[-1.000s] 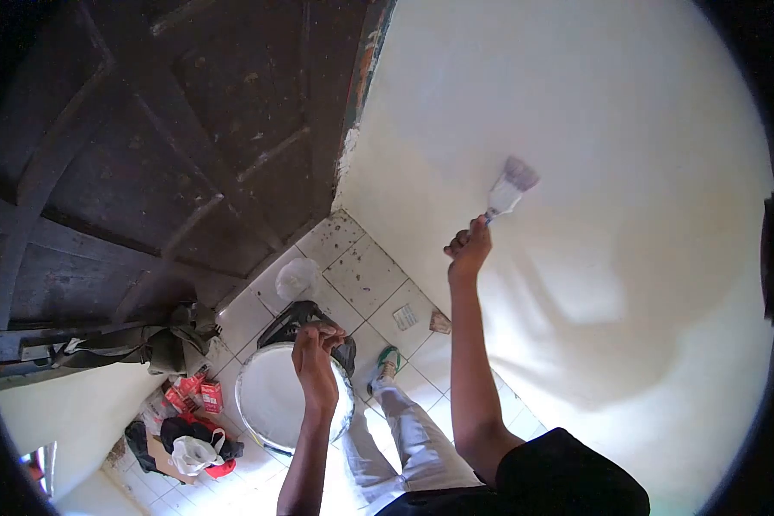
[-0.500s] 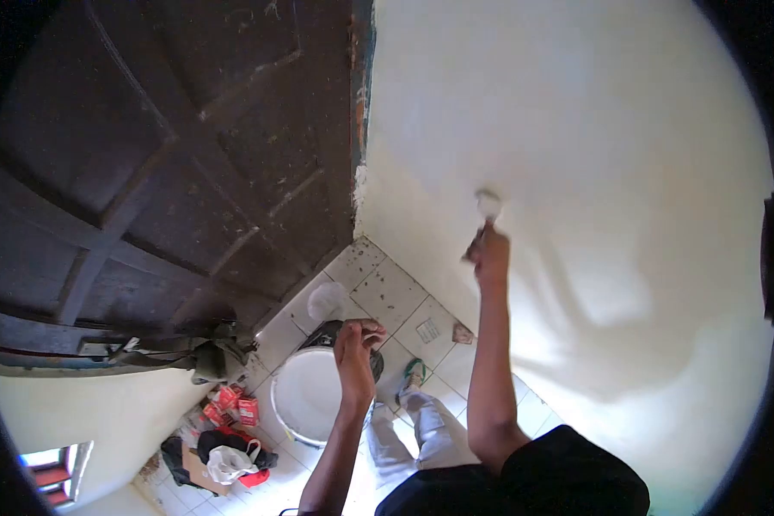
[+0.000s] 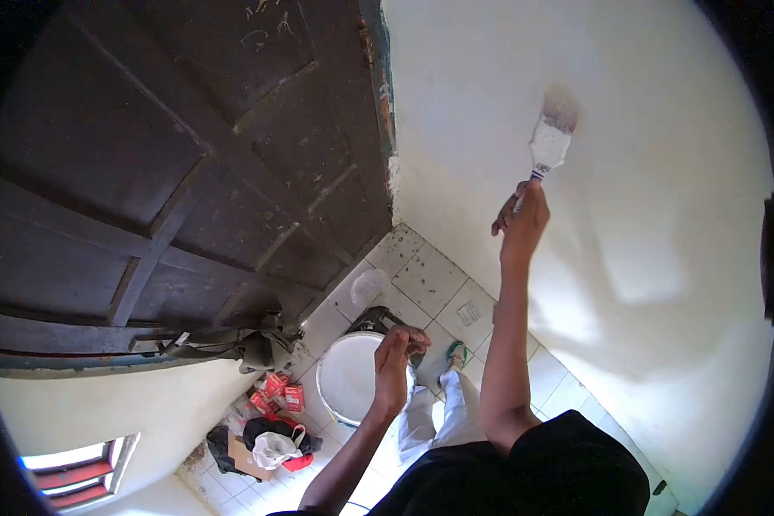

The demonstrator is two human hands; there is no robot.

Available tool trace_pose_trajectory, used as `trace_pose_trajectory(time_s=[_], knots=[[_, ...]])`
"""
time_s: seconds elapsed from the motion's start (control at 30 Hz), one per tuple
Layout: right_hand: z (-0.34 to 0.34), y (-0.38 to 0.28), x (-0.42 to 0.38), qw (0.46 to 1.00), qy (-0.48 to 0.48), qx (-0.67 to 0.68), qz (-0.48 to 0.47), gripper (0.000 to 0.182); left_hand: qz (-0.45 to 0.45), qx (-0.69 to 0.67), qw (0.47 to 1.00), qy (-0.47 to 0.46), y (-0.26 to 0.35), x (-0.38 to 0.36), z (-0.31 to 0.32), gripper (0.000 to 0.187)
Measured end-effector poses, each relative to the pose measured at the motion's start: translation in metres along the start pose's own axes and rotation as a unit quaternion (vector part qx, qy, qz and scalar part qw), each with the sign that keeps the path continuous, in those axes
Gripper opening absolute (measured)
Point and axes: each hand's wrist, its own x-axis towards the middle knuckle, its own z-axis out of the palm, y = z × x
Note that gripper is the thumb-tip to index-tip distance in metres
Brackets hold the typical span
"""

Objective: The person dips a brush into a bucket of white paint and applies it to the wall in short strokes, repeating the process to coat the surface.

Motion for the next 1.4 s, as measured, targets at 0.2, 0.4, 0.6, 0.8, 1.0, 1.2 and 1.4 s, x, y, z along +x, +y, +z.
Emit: trace_pose_trajectory(time_s=[0.2, 0.4, 0.6, 0.8, 1.0, 1.2, 1.4], knots=[[-0.004, 0.193, 0.045, 0.990, 0.066, -0.125, -0.007, 0.036, -0.019, 0.053, 0.998, 0.037, -0.008, 0.002, -0.029, 0.029], [-0.010, 0.326, 0.004, 0.965, 0.116, -0.233, 0.039, 0.039, -0.028, 0.015, 0.997, 0.073, -0.014, 0.012, -0.034, 0.027], [-0.007, 0.288, 0.018, 0.919, 0.109, 0.078, 0.370, 0.037, 0.006, 0.020, 0.996, 0.084, 0.008, 0.023, -0.017, 0.026], [0.028, 0.052, 0.037, 0.929, 0.003, 0.229, 0.292, 0.033, 0.035, 0.003, 0.998, 0.057, 0.015, 0.025, -0.016, 0.025], [0.008, 0.070, 0.011, 0.995, -0.019, 0.008, 0.102, 0.037, 0.024, 0.005, 0.996, 0.090, 0.009, 0.021, -0.024, 0.027], [-0.019, 0.192, 0.035, 0.993, 0.005, -0.101, 0.066, 0.038, 0.013, 0.002, 0.995, 0.096, -0.005, 0.010, -0.031, 0.026], [-0.029, 0.425, 0.010, 0.949, 0.153, -0.210, 0.177, 0.039, 0.006, -0.013, 0.997, 0.080, -0.005, 0.021, -0.016, 0.026]])
